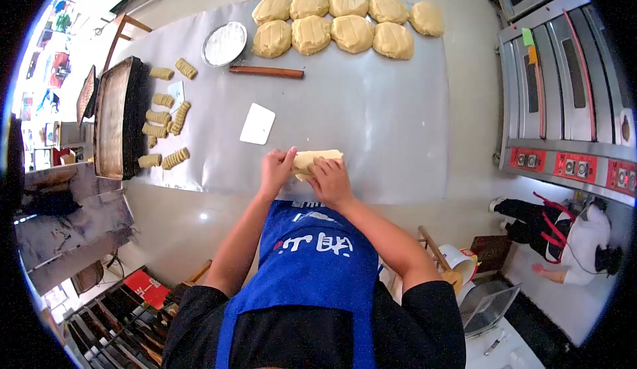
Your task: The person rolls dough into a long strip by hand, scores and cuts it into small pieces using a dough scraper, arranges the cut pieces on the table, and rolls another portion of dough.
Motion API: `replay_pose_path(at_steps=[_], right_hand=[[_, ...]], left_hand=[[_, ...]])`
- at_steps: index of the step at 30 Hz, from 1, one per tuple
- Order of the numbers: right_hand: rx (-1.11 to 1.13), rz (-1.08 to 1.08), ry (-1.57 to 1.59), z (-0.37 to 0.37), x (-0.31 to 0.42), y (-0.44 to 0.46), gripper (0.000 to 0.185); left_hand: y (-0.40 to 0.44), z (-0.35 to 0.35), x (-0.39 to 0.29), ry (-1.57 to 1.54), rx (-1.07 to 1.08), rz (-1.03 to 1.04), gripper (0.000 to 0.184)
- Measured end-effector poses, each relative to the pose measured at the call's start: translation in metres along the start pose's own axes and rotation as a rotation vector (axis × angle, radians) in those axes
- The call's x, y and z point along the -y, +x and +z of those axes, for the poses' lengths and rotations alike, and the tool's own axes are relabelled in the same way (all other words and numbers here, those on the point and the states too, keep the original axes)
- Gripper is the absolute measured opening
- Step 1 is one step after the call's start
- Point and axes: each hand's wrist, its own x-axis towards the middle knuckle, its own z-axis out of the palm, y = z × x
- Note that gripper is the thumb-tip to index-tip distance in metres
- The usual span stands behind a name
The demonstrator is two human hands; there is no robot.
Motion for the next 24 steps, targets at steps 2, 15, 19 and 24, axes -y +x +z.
replay_pose_path(at_steps=[2,15,19,24], right_hand=[[0.091,0.095,0.065,0.003,-0.007,0.008,0.018],[-0.062,0.296,-0.189,0.08,-0.06,0.056,0.028],[0.019,0.287,-0.244,0.08,-0.068,0.076,0.036],[0.277,0.306,-0.172,0.065,-0.068,0.081,0.029]], left_hand=[[0.009,0.014,-0.013,-0.006,-0.043,-0.323,0.031],[0.061,0.063,0.013,0.352,-0.305,0.298,0.026],[0.08,0.062,0.018,0.402,-0.259,0.226,0.028],[0.062,0.045,0.0,0.334,-0.089,0.076,0.022]])
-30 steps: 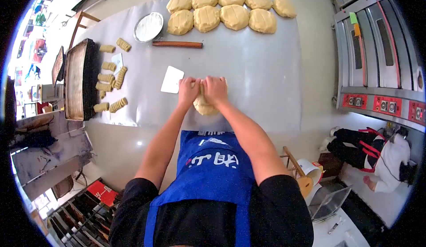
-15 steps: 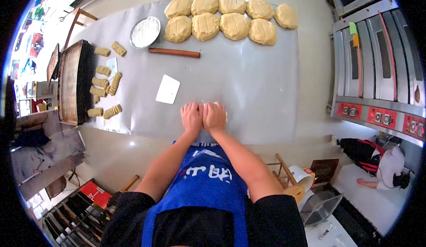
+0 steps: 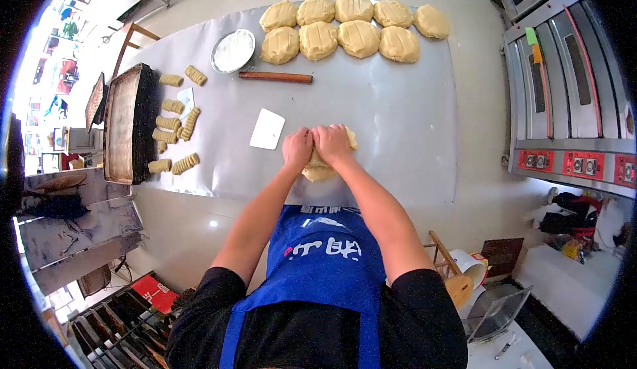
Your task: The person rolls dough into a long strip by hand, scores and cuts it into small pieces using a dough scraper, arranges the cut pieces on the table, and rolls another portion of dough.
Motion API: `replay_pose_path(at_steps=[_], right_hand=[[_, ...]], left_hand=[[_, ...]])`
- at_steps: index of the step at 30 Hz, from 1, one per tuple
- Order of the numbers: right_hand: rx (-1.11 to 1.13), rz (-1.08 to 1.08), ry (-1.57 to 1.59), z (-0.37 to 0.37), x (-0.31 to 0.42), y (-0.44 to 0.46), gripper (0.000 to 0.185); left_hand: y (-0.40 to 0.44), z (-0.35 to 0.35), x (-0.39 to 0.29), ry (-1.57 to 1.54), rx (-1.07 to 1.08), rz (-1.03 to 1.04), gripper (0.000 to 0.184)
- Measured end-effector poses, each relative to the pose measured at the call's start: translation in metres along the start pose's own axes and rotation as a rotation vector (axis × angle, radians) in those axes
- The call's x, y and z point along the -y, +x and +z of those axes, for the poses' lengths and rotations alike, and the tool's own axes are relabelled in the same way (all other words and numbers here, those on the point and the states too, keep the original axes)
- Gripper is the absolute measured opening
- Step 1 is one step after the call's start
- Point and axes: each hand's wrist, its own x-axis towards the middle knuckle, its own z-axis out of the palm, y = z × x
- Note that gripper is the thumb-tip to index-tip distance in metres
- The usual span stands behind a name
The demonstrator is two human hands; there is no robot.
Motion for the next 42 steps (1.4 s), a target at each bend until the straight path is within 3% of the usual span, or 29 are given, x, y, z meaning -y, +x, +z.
replay_pose_path(at_steps=[1,2,3,4,6,9,11,12,13,15,16,17,18,19,21,23,27,28,29,30,31,32,33,34,35,37,38,40,42], right_hand=[[0.008,0.005,0.001,-0.012,0.006,-0.014,0.029],[-0.164,-0.115,-0.007,-0.02,0.014,-0.041,0.026],[-0.324,-0.222,-0.005,-0.017,0.021,-0.076,0.033],[-0.285,-0.234,0.03,-0.011,0.02,-0.107,0.049],[-0.24,-0.239,0.062,-0.014,0.021,-0.152,0.049],[-0.288,-0.269,0.061,-0.027,0.016,-0.152,0.035],[-0.343,-0.064,0.161,-0.029,0.003,-0.136,0.025],[-0.44,0.136,0.253,-0.04,0.012,-0.113,0.025],[-0.426,0.133,0.254,-0.03,0.01,-0.096,0.025],[-0.384,0.395,0.205,-0.01,0.004,-0.071,0.029],[-0.336,0.391,0.11,-0.004,0.015,-0.069,0.03],[-0.292,0.384,0.016,0.002,0.03,-0.068,0.032],[-0.388,0.273,-0.126,0.014,0.04,-0.074,0.033],[-0.336,0.284,-0.051,0.019,0.044,-0.077,0.033],[-0.496,0.108,-0.01,0.034,0.035,-0.077,0.036],[-0.434,0.07,-0.052,0.035,0.028,-0.058,0.037],[-0.269,0.001,-0.069,0.025,0.015,-0.019,0.045],[-0.294,0.003,-0.072,0.021,0.014,-0.013,0.045],[-0.145,-0.035,-0.132,0.015,0.012,-0.003,0.044],[0.009,-0.075,-0.192,0.01,0.008,0.009,0.043],[-0.004,-0.078,-0.191,-0.002,0.006,0.02,0.043],[0.06,-0.088,-0.036,-0.015,-0.001,0.027,0.038],[0.131,-0.091,0.123,-0.026,-0.008,0.027,0.036],[-0.024,-0.209,0.142,-0.032,-0.019,0.026,0.041],[-0.025,-0.209,0.135,-0.036,-0.027,0.032,0.041],[-0.563,-0.342,0.014,-0.034,-0.047,0.04,0.046],[-0.552,-0.34,0.01,-0.033,-0.054,0.038,0.046],[-0.249,0.333,-0.135,-0.034,-0.06,0.041,0.052],[-0.234,0.285,-0.16,-0.028,-0.058,0.036,0.055]], left_hand=[[-0.014,-0.002,0.004,-0.08,-0.106,0.083,0.025],[-0.038,0.005,0.017,-0.082,-0.226,0.264,0.037],[-0.067,0.001,0.022,-0.076,-0.187,0.235,0.037],[-0.093,-0.007,0.024,-0.039,-0.202,0.329,0.041],[-0.132,-0.014,0.027,-0.051,-0.204,0.46,0.051],[-0.14,-0.023,0.021,-0.118,-0.224,0.429,0.027],[-0.1,-0.037,0.017,-0.002,0.103,0.039,0.023],[-0.08,-0.035,0.022,-0.204,0.171,-0.184,0.034],[-0.066,-0.029,0.022,-0.208,0.172,-0.198,0.034],[-0.047,-0.011,0.008,-0.069,-0.329,0.143,0.035],[-0.056,0.004,0.001,-0.008,-0.201,0.063,0.031],[-0.064,0.012,-0.002,-0.021,-0.207,0.057,0.031],[-0.074,0.016,-0.004,0.005,-0.255,0.053,0.029],[-0.084,0.026,0.0,0.037,-0.302,0.044,0.026],[-0.081,0.031,0.014,0.095,-0.382,0.045,0.024],[-0.069,0.026,0.012,0.158,-0.275,0.087,0.027],[-0.032,0.017,0.007,0.115,0.024,-0.131,0.042],[-0.024,0.012,0.009,0.1,0.072,-0.108,0.046],[-0.018,0.008,0.008,0.103,0.05,-0.087,0.046],[-0.012,0.012,0.013,-0.044,0.047,-0.179,0.046],[-0.013,0.008,0.012,-0.19,0.06,-0.275,0.048],[-0.017,0.008,0.011,-0.183,0.063,-0.268,0.048],[-0.028,0.002,-0.002,-0.556,0.046,-0.336,0.045],[-0.039,0.004,-0.008,-0.935,0.025,-0.402,0.046],[-0.048,0.005,-0.015,-0.941,0.027,-0.399,0.046],[-0.071,0.015,-0.021,-0.368,-0.138,0.102,0.059],[-0.082,0.016,-0.023,-0.376,-0.132,0.094,0.059],[-0.09,0.013,-0.027,0.08,0.06,0.403,0.081],[-0.097,0.014,-0.03,0.038,0.113,0.421,0.084]])
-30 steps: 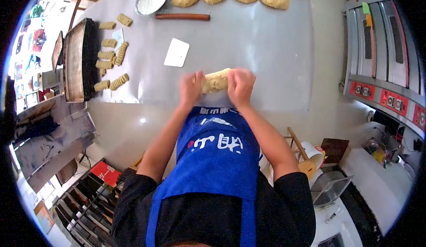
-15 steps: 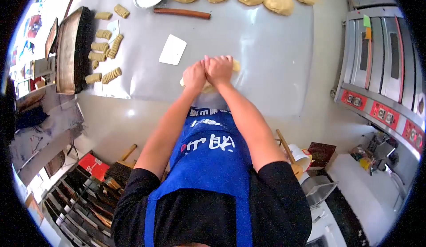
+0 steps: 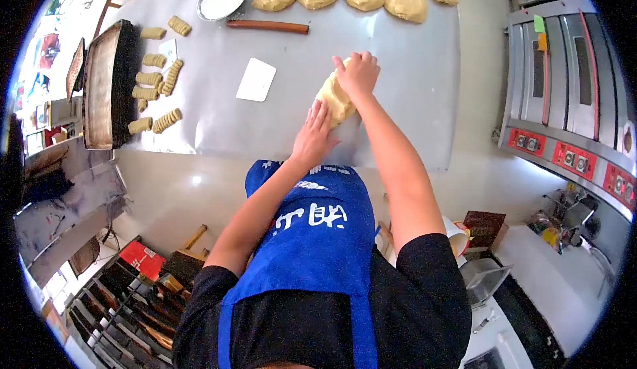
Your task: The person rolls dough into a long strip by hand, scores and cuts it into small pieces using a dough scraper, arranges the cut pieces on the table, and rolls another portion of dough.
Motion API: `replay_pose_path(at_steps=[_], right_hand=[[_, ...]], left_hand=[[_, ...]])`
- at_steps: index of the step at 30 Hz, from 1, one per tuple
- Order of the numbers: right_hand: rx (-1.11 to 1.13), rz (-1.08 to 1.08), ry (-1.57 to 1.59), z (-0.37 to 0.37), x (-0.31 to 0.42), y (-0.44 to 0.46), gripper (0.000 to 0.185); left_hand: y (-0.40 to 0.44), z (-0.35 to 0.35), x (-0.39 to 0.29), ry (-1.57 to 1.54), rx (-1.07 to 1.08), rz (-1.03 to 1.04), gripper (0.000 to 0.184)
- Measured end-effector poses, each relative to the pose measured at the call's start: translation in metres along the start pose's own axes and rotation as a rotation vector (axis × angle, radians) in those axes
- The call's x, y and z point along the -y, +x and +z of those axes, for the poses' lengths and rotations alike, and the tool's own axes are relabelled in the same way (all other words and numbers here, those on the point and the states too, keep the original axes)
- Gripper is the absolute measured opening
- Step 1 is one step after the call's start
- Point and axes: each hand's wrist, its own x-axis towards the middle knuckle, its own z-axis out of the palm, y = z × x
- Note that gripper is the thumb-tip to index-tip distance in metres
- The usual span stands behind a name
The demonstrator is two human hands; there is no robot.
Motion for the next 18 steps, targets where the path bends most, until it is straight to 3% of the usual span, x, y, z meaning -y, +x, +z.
replay_pose_path(at_steps=[5,7,8,13,15,16,17,18], right_hand=[[0.076,-0.02,-0.072,0.001,0.021,-0.012,0.06],[-0.001,-0.087,-0.14,0.007,0.031,-0.015,0.059],[-0.082,-0.132,-0.128,0.01,0.033,-0.01,0.05],[-0.078,-0.298,-0.081,0.039,0.035,0.04,0.033],[0.037,-0.259,-0.071,0.04,0.038,0.041,0.03],[0.024,-0.263,-0.07,0.037,0.04,0.034,0.03],[0.08,-0.227,-0.03,0.034,0.042,0.034,0.032],[0.137,-0.194,0.005,0.028,0.046,0.039,0.034]], left_hand=[[0.003,-0.006,0.002,-0.076,0.107,0.022,0.09],[0.015,-0.008,0.013,-0.152,0.14,0.009,0.09],[0.022,-0.008,0.018,-0.137,0.17,0.002,0.089],[0.052,-0.014,0.019,-0.105,0.21,-0.01,0.088],[0.06,-0.026,0.02,-0.193,0.4,-0.087,0.086],[0.056,-0.021,0.034,-0.23,0.204,0.069,0.081],[0.049,-0.016,0.048,-0.222,0.184,0.076,0.081],[0.046,-0.038,0.055,-0.432,0.271,-0.175,0.073]])
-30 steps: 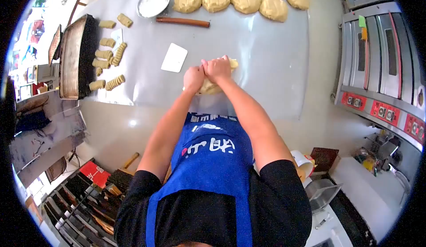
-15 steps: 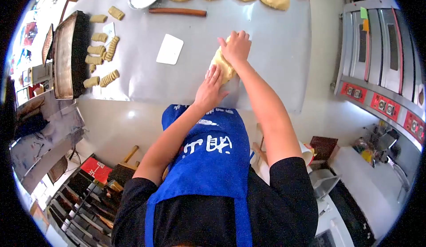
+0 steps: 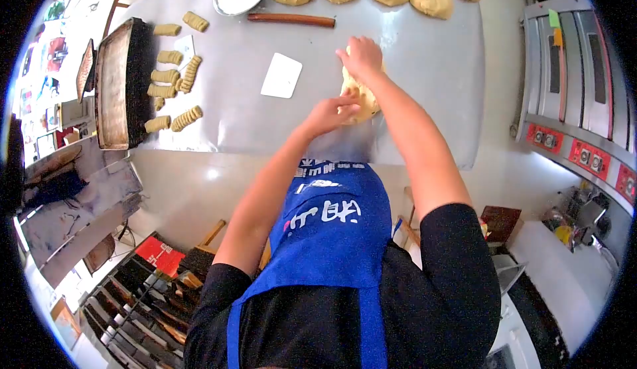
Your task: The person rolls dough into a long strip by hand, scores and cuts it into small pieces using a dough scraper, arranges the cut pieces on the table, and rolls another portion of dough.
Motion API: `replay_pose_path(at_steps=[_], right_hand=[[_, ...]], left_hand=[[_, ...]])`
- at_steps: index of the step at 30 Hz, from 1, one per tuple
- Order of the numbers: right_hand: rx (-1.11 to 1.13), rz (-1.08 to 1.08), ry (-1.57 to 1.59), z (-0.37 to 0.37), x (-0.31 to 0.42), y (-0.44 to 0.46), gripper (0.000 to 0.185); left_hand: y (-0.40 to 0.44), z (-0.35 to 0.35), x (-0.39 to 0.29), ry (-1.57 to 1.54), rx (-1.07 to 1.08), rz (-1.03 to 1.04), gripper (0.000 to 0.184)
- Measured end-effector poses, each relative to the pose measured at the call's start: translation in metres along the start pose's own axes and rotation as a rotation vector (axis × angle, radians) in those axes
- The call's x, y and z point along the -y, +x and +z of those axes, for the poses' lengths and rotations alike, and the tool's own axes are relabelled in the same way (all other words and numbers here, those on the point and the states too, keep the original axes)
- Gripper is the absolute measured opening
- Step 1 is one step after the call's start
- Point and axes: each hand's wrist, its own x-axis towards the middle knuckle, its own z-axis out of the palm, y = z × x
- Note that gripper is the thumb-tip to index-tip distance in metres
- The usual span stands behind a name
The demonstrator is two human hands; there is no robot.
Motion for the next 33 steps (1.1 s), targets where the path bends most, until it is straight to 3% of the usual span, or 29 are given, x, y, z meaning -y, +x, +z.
replay_pose_path(at_steps=[1,3,5,8,9,11,12,14,19,22,28,29,30,33], right_hand=[[-0.017,-0.009,-0.012,-0.021,0.011,-0.003,0.034],[-0.057,-0.157,0.09,-0.059,0.03,-0.053,0.04],[-0.147,-0.228,0.063,-0.08,0.05,-0.122,0.042],[-0.111,-0.368,0.092,-0.058,0.035,-0.186,0.037],[-0.126,-0.352,0.118,-0.056,0.032,-0.192,0.034],[-0.146,-0.329,0.141,-0.057,0.025,-0.178,0.032],[-0.079,-0.125,0.245,-0.054,0.022,-0.155,0.029],[-0.177,0.073,0.292,-0.047,0.028,-0.119,0.032],[-0.26,0.043,0.077,-0.006,0.047,-0.101,0.038],[-0.333,0.009,0.013,-0.003,0.036,-0.104,0.042],[-0.301,-0.101,-0.18,0.002,0.01,-0.075,0.051],[-0.266,-0.112,-0.227,0.005,0.012,-0.069,0.052],[-0.132,-0.069,-0.287,0.02,0.008,-0.07,0.069],[-0.02,-0.061,-0.234,-0.001,0.025,-0.063,0.062]], left_hand=[[-0.006,-0.015,0.004,-0.241,0.064,-0.227,0.065],[-0.029,0.0,0.039,-0.64,-0.414,-0.121,0.048],[-0.052,-0.011,0.038,-0.839,-0.665,-0.272,0.04],[-0.046,-0.024,-0.008,-0.711,-0.854,-0.216,0.035],[-0.035,-0.028,-0.028,-0.719,-0.846,-0.204,0.035],[-0.005,-0.033,-0.063,-0.15,-0.617,0.042,0.041],[0.007,-0.03,-0.075,-0.152,-0.604,0.042,0.041],[0.037,-0.025,-0.093,0.177,-0.514,0.469,0.05],[0.072,0.027,-0.039,0.475,-0.17,0.224,0.062],[0.067,0.028,-0.042,0.436,-0.297,0.31,0.062],[0.107,0.033,-0.039,0.477,-0.402,0.275,0.058],[0.115,0.029,-0.037,0.489,-0.427,0.262,0.056],[0.118,0.031,-0.032,0.451,-0.438,0.267,0.06],[0.12,0.025,-0.036,0.472,-0.348,0.18,0.057]])
